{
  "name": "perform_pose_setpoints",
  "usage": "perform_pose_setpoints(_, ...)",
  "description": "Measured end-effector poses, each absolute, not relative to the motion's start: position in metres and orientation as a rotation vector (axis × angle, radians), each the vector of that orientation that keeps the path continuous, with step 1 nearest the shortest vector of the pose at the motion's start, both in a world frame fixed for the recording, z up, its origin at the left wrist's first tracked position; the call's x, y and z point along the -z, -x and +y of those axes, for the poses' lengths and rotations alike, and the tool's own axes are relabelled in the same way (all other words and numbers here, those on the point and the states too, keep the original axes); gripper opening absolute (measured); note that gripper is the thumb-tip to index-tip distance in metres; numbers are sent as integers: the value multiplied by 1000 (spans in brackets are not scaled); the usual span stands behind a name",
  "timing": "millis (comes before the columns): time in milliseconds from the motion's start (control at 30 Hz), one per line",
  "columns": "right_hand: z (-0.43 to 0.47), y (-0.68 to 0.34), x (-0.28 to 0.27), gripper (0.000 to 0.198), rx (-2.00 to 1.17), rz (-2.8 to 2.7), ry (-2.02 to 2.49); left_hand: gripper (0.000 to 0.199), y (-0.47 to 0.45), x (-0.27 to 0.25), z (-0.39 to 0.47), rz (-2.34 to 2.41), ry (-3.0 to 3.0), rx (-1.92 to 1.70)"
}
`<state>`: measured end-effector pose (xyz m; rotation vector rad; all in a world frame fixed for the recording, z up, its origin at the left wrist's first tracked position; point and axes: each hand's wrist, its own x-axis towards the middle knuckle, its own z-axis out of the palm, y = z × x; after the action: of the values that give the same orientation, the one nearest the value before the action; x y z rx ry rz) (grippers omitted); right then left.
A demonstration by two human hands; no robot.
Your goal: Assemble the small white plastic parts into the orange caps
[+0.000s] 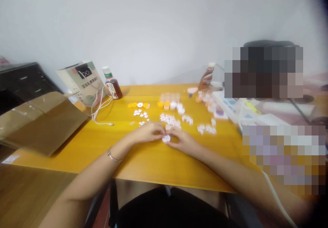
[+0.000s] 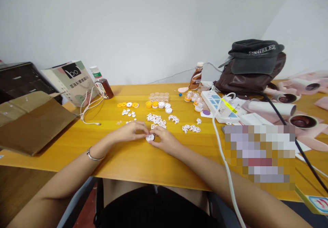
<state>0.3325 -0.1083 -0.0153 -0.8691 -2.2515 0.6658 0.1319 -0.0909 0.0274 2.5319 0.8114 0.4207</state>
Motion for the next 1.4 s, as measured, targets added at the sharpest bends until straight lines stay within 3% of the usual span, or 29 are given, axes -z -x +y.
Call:
perform_pose_setpoints(467,-108,-332,16,16,-734,-2196,902,11,-142,-23,-98,767,-2628,-495)
perform_pose_setpoints(733,-104,-333,15,37,-1505,-1765,925,15,-142,-25,-98,793,-2633,-599)
perform_pose_setpoints(900,-99,-334,14,41,-1603,-1604,994,16,-137,-32,-95,781,-2579,-657)
perform_pose_setpoints(1067,-98,-334,14,45,-1627,-1511,1040,19,-124,-30,-60,1196,-2413,-970)
perform_pose_setpoints(1400,-97,-335,14,51,-1656,-1544,1005,40,-146,-16,31,1583,-2267,-821)
